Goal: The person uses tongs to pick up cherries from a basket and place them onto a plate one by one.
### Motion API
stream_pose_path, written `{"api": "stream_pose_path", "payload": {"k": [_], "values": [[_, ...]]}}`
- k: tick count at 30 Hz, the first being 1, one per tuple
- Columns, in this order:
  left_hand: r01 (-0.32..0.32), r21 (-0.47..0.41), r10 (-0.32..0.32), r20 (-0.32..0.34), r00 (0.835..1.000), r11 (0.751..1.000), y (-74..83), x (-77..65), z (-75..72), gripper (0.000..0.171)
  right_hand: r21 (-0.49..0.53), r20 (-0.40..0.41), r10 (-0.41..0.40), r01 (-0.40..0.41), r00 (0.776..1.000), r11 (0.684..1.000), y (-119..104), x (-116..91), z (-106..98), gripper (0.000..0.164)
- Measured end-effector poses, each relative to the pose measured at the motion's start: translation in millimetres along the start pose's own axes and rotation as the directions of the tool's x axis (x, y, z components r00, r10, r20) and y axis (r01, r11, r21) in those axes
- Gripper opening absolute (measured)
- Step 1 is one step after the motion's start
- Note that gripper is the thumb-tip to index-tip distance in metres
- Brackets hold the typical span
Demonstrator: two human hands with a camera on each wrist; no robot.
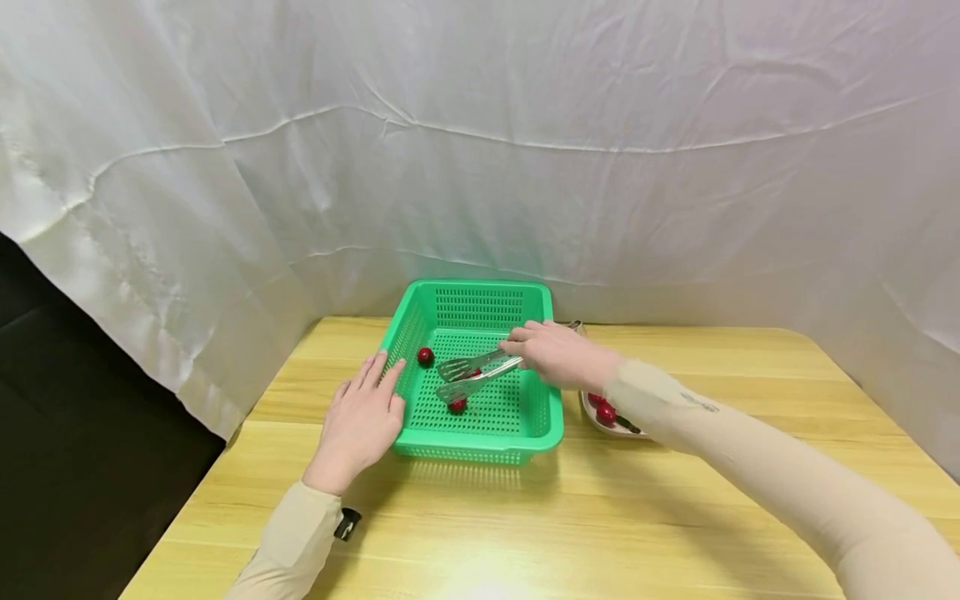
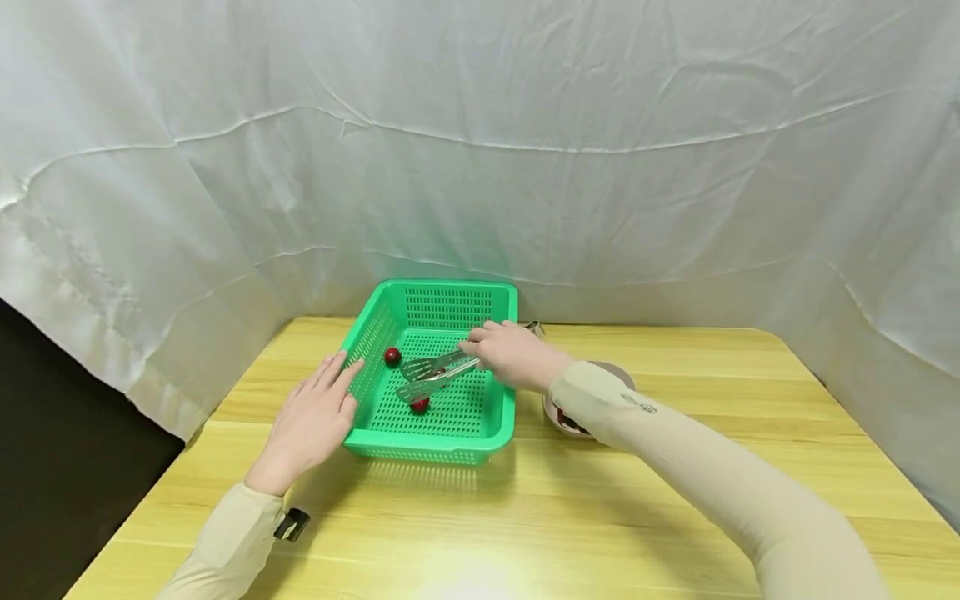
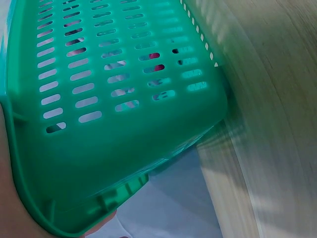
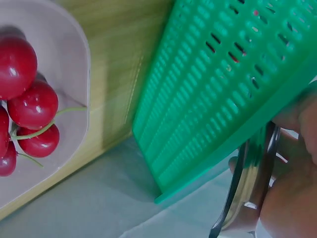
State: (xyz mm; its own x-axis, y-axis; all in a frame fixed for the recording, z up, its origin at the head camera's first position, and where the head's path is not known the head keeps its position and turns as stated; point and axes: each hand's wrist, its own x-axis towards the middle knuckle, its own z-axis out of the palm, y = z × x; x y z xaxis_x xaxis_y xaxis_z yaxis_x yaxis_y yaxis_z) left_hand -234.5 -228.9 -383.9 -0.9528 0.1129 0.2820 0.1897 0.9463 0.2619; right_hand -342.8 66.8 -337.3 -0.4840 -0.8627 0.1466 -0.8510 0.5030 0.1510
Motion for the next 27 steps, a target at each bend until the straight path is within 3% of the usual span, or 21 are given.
{"api": "stream_pose_path", "payload": {"k": [4,14,21,27], "values": [[-0.002,0.000,0.002,-0.005,1.000,1.000,-0.2,0.2,-0.9,0.053,0.005,0.000,-0.023,0.023,1.000,1.000,-3,-2,-1,0.043],[-0.007,0.010,0.007,-0.001,1.000,1.000,-0.1,0.6,-1.0,0.053,0.022,0.063,0.010,-0.012,0.998,1.000,-9,1,-4,0.041],[-0.005,0.010,0.005,-0.005,1.000,1.000,-1.2,0.5,0.0,0.053,0.001,-0.008,0.001,-0.001,1.000,1.000,-11,-4,-4,0.038],[-0.007,0.009,0.007,-0.006,1.000,1.000,-1.0,0.7,-0.8,0.054,-0.027,-0.069,0.072,-0.074,0.995,0.997,-14,-15,-6,0.041]]}}
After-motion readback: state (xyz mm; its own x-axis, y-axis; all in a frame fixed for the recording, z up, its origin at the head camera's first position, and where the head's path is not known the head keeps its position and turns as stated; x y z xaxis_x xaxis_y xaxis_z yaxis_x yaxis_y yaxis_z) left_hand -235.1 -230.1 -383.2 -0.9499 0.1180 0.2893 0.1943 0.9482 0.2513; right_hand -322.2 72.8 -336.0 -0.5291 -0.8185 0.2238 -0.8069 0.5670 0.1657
